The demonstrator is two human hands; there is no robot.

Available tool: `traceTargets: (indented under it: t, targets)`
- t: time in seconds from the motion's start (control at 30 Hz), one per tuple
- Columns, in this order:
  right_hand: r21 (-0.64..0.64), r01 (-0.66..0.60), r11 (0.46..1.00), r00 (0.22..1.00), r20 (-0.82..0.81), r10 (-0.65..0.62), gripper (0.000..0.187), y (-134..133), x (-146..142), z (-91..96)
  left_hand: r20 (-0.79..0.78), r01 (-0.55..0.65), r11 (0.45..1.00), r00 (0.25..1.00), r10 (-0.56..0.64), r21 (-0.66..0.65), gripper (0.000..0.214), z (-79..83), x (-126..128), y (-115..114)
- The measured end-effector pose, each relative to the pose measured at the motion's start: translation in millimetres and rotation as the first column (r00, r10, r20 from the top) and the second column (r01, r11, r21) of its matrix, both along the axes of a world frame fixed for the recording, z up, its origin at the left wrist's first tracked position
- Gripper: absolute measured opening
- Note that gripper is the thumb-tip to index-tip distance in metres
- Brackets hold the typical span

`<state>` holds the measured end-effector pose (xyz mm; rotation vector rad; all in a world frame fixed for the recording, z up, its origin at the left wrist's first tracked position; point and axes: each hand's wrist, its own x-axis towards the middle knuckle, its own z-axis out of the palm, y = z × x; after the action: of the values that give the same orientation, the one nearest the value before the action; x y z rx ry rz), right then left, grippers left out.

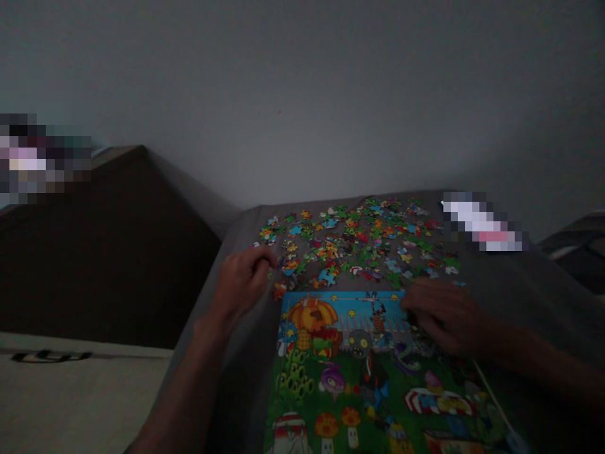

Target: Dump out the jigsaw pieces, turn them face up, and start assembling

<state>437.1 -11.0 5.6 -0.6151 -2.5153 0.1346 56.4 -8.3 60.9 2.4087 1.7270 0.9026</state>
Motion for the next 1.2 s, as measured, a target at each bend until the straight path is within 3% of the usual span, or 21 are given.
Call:
traceTargets:
  t: [0.1,0.23,0.33,0.57,0.83,0.93,1.03,1.2]
  targets:
    - [-0.034,-0.013,0.999,0.998,0.068,0.015,0.043,-15.1,-5.6,3.0,-0.040,-0.082,0.983,0.996,0.077,-0.162,0.025,6.0,-27.4,3.7]
    - [-0.096,-0.120,0.988,0.962,0.235,0.140,0.067,-31.6,-10.0,3.2,-0.080,0.058,0.873,0.991,-0.110,-0.484,0.026,-6.0,-33.1,2.7]
    - [-0.140,-0.137,0.981,0.937,0.303,0.174,0.072,-36.2,-10.2,0.3,-0.052,0.137,0.802,0.977,-0.205,-0.582,0.029,-16.9,-28.3,3.7]
    - [-0.240,-0.138,0.961,0.948,0.250,0.198,0.070,-32.9,-3.7,-1.7,-0.080,0.152,0.820,0.969,-0.233,-0.551,0.030,-24.5,-25.8,9.7]
    - [-0.214,-0.214,0.953,0.925,0.270,0.268,0.068,-19.4,3.9,5.6,-0.094,0.093,0.843,0.982,-0.167,-0.530,0.035,-22.0,-26.5,7.6]
    - [-0.221,-0.215,0.951,0.918,0.286,0.274,0.067,-18.4,6.4,7.5,-0.097,0.007,0.897,0.994,-0.055,-0.441,0.037,-23.8,-31.8,10.1]
    - [-0.186,-0.202,0.962,0.923,0.291,0.250,0.067,-19.9,7.1,7.5,-0.093,-0.159,0.945,0.986,0.138,-0.285,0.040,-29.8,-40.0,18.3]
    - [-0.075,-0.194,0.978,0.927,0.313,0.208,0.066,-21.1,3.9,5.2,-0.084,-0.359,0.916,0.933,0.350,-0.177,0.044,-39.0,-58.3,42.4]
